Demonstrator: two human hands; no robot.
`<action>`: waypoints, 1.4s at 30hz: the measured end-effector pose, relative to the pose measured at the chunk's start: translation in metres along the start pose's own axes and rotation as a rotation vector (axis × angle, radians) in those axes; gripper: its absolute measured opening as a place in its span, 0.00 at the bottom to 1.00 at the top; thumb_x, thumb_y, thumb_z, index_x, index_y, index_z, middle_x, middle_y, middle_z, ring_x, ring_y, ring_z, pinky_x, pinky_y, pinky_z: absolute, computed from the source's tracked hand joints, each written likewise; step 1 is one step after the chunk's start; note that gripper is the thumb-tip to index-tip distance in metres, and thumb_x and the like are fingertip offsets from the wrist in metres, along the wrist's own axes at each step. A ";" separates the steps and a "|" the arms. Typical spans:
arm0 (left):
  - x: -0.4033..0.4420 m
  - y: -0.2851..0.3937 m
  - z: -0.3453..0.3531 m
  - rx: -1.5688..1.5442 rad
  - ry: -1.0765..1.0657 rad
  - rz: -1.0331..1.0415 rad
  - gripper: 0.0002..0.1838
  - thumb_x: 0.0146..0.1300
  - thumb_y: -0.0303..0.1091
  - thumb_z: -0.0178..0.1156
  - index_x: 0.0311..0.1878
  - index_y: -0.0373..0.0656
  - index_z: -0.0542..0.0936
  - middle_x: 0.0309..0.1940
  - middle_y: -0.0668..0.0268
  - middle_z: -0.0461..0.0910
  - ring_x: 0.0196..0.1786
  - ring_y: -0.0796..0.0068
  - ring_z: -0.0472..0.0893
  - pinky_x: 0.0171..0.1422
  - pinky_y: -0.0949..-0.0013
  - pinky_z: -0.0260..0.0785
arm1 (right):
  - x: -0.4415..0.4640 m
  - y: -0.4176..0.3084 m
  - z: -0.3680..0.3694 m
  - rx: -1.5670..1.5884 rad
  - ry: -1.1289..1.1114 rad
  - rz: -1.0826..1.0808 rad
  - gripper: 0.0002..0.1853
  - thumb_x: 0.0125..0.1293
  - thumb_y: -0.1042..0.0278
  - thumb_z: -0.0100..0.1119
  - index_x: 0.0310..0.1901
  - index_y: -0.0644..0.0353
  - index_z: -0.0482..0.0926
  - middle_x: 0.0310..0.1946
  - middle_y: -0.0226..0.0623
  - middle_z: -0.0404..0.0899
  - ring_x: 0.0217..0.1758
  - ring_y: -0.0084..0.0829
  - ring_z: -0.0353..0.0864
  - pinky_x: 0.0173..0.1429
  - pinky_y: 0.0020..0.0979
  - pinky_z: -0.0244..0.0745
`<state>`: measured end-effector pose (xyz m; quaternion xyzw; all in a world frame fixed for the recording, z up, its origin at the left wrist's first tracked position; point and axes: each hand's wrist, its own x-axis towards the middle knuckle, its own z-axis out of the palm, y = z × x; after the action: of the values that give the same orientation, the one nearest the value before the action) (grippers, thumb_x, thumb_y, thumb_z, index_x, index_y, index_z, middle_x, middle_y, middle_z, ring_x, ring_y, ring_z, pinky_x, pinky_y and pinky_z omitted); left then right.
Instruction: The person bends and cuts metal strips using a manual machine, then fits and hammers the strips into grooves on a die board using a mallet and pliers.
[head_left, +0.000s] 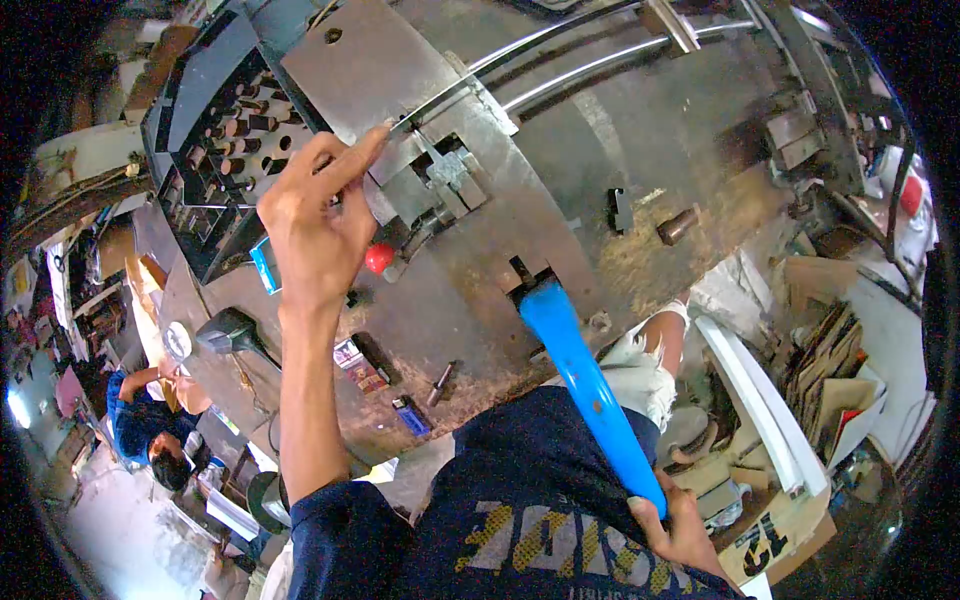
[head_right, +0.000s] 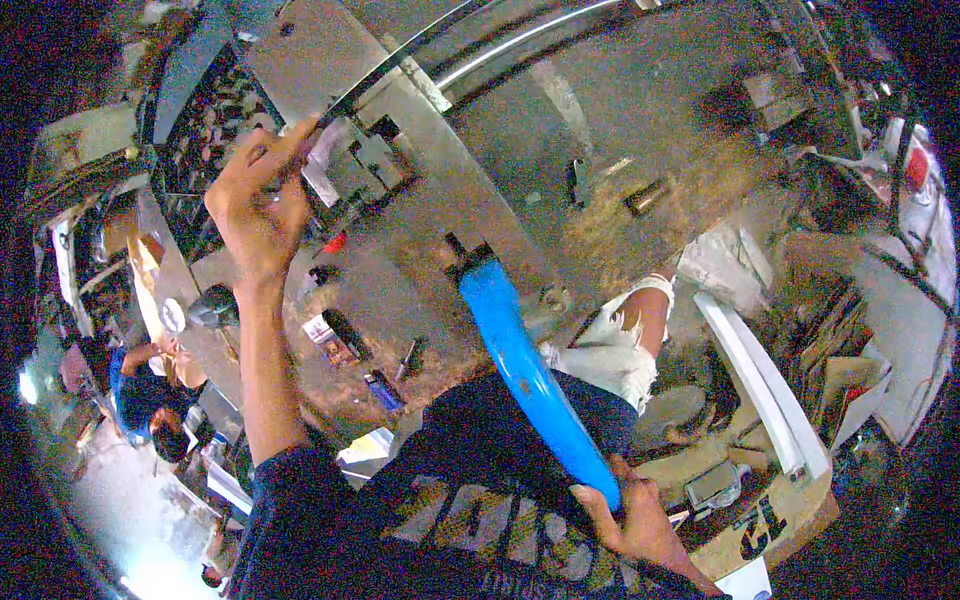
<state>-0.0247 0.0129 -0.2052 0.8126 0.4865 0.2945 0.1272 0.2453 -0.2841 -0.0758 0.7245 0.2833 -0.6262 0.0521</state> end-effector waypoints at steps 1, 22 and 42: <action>0.000 -0.002 0.003 0.000 -0.006 -0.002 0.28 0.45 0.11 0.58 0.50 0.46 0.88 0.25 0.60 0.75 0.28 0.67 0.77 0.36 0.69 0.70 | -0.003 0.000 0.001 0.002 -0.004 0.004 0.36 0.68 0.44 0.60 0.57 0.76 0.74 0.32 0.63 0.81 0.36 0.56 0.84 0.43 0.49 0.78; 0.000 -0.012 0.021 -0.016 0.056 0.017 0.17 0.50 0.16 0.63 0.43 0.44 0.89 0.25 0.62 0.79 0.26 0.69 0.79 0.33 0.71 0.71 | 0.004 0.041 0.021 -0.032 0.125 0.067 0.43 0.63 0.47 0.66 0.64 0.81 0.66 0.46 0.65 0.80 0.48 0.60 0.78 0.59 0.49 0.70; 0.000 -0.011 0.020 -0.028 0.035 0.004 0.19 0.49 0.13 0.62 0.43 0.42 0.89 0.23 0.61 0.76 0.26 0.70 0.77 0.33 0.71 0.70 | 0.018 0.072 0.033 -0.111 0.198 -0.079 0.41 0.60 0.50 0.67 0.63 0.81 0.68 0.35 0.57 0.81 0.38 0.50 0.77 0.50 0.45 0.71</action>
<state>-0.0201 0.0200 -0.2264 0.8067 0.4827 0.3155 0.1293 0.2515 -0.3521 -0.1194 0.7670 0.3494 -0.5367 0.0391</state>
